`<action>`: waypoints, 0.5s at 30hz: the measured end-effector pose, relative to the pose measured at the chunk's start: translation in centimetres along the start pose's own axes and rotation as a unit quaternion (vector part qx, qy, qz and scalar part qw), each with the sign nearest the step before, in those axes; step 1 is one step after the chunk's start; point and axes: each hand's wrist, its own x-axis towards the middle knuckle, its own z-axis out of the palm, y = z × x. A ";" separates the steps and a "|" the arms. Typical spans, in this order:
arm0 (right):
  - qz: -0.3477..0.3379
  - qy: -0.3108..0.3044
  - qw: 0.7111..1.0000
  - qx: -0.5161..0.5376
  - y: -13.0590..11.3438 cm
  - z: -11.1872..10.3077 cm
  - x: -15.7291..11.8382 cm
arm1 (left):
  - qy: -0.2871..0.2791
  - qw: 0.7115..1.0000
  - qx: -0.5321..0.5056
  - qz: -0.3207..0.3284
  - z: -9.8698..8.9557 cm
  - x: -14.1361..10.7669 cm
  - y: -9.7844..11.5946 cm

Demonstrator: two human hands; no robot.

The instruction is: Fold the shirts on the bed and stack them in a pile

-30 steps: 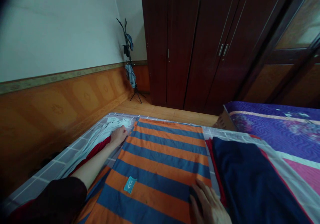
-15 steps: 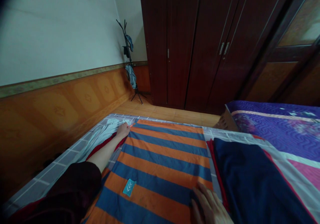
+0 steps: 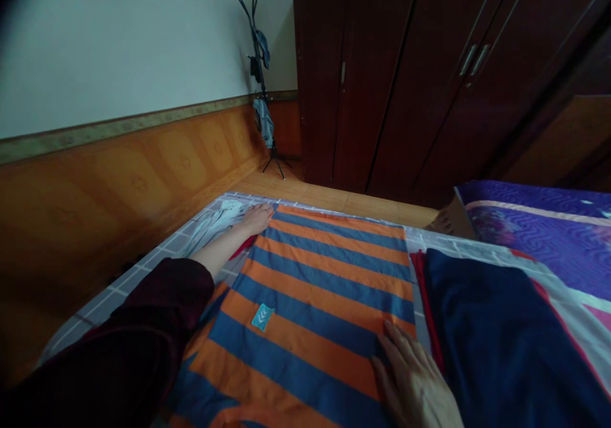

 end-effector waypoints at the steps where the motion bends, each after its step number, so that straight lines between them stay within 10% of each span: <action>1: 0.005 -0.004 1.000 0.004 0.2 0.1 -0.1 | -0.001 1.000 -0.004 0.007 -0.7 -0.9 -0.1; 8: 0.031 -0.013 0.999 0.021 2.1 0.6 -1.4 | -0.071 0.996 -0.047 0.031 -4.4 -15.2 -1.6; 15: 0.030 -0.019 0.999 0.022 2.6 0.3 -1.3 | -0.081 0.986 -0.138 -0.056 -2.6 -24.8 -3.2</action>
